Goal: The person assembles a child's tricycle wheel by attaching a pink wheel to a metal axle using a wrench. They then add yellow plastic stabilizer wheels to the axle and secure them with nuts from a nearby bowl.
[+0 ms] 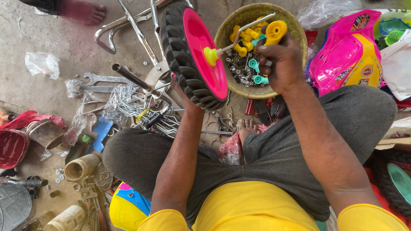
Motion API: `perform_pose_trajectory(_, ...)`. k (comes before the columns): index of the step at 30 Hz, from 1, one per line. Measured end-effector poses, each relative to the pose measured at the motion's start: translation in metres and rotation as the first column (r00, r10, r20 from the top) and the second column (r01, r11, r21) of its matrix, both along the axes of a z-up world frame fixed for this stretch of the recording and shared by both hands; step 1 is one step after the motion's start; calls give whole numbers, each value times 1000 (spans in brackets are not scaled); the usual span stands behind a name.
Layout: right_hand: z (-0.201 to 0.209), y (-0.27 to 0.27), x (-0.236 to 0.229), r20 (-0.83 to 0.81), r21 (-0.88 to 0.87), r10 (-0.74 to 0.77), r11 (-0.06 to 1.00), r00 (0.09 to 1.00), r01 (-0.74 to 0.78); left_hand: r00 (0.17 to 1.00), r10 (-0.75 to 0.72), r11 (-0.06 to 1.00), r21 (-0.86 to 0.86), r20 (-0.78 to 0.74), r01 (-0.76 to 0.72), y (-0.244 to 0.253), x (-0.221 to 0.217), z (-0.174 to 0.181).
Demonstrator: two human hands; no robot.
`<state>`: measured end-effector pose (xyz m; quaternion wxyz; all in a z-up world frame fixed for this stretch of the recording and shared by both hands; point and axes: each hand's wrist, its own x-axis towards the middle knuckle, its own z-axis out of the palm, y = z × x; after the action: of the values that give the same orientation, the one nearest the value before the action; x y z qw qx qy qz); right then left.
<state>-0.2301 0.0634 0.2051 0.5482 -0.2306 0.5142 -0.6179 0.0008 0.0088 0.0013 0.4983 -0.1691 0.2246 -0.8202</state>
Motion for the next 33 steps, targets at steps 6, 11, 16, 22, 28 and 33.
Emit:
perform_pose_trajectory(6,2,-4,-12,77,-72,26,997,997,-20,174,316,917,-254,933,-307,-6,-3,19)
perform_pose_trajectory(11,-5,-6,-12,-50,-77,20,997,999,-24,106,326,916,-286,940,-280,0,-3,52)
perform_pose_trajectory(16,-9,-7,-14,-126,-146,-10,989,992,-9,41,309,919,-288,950,-268,-2,-4,59)
perform_pose_trajectory(22,-18,-7,-16,-540,-196,-44,978,841,-74,61,300,917,-271,952,-293,-3,-4,61)
perform_pose_trajectory(28,-24,-8,-10,-839,-234,-127,962,528,-142,-59,294,903,-297,954,-311,3,-8,99)
perform_pose_trajectory(33,-26,-3,9,-695,-52,46,992,718,-114,-41,465,837,-454,884,-306,9,-11,107)
